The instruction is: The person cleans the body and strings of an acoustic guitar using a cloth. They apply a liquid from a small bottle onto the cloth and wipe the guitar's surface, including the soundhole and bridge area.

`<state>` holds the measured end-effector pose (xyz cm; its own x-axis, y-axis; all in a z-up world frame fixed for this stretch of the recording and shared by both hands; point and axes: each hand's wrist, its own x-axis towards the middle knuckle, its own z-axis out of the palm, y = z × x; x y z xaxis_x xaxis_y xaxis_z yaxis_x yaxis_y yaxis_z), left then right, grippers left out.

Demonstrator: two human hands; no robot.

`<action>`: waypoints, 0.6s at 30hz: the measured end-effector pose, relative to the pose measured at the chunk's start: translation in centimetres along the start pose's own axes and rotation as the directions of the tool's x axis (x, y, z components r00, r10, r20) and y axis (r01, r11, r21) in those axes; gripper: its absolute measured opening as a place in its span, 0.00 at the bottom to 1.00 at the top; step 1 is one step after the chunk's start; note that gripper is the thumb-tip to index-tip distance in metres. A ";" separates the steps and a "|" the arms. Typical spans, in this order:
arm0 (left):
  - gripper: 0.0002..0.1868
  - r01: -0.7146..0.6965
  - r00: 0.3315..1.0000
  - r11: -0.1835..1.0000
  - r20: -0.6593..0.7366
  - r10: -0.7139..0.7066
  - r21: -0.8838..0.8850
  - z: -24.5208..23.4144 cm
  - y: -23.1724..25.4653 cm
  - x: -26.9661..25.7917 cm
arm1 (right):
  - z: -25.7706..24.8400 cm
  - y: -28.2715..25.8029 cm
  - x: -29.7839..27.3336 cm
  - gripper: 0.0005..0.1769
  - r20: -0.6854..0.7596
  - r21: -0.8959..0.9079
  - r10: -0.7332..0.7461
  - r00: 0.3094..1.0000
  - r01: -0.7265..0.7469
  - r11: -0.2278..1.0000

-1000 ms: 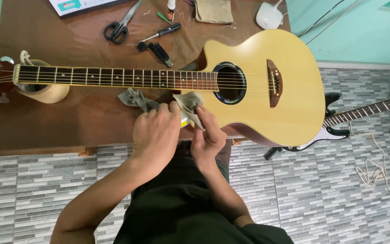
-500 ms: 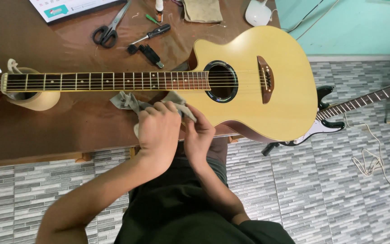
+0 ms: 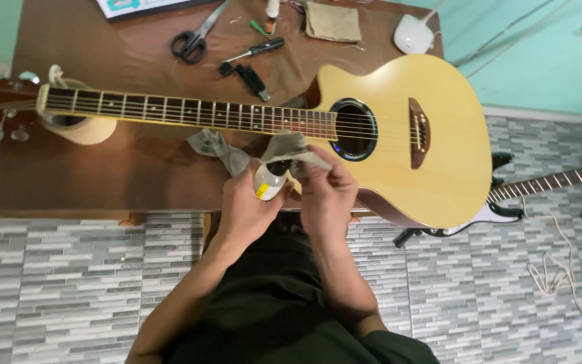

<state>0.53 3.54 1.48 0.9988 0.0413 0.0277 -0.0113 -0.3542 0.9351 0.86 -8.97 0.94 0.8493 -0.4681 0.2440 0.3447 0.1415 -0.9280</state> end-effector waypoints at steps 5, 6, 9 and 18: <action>0.20 -0.082 0.996 0.996 -0.031 0.081 -0.042 -1.2 -0.4 -0.8 | -1.0 0.3 1.2 0.07 0.112 0.338 0.290 0.950 -0.311 0.888; 0.19 -0.119 0.992 0.993 -0.032 0.119 -0.005 -1.5 -0.5 -0.9 | -1.2 0.5 1.4 0.07 0.121 0.311 0.283 0.951 -0.308 0.899; 0.20 -0.156 0.987 0.986 -0.034 0.158 0.065 -1.4 -1.0 -1.1 | -0.5 -0.8 1.3 0.06 0.135 0.221 0.222 0.966 -0.248 0.943; 0.21 -0.053 0.998 0.996 0.018 0.055 -0.065 -1.2 -0.9 -1.0 | 1.4 -5.7 1.3 0.14 0.381 -0.280 0.055 0.923 0.058 0.958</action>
<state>-0.48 4.92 0.99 0.9973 0.0054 0.0726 -0.0677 -0.2947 0.9532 0.57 -9.14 6.99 0.9552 -0.0923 0.2813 0.2678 -0.1355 -0.9539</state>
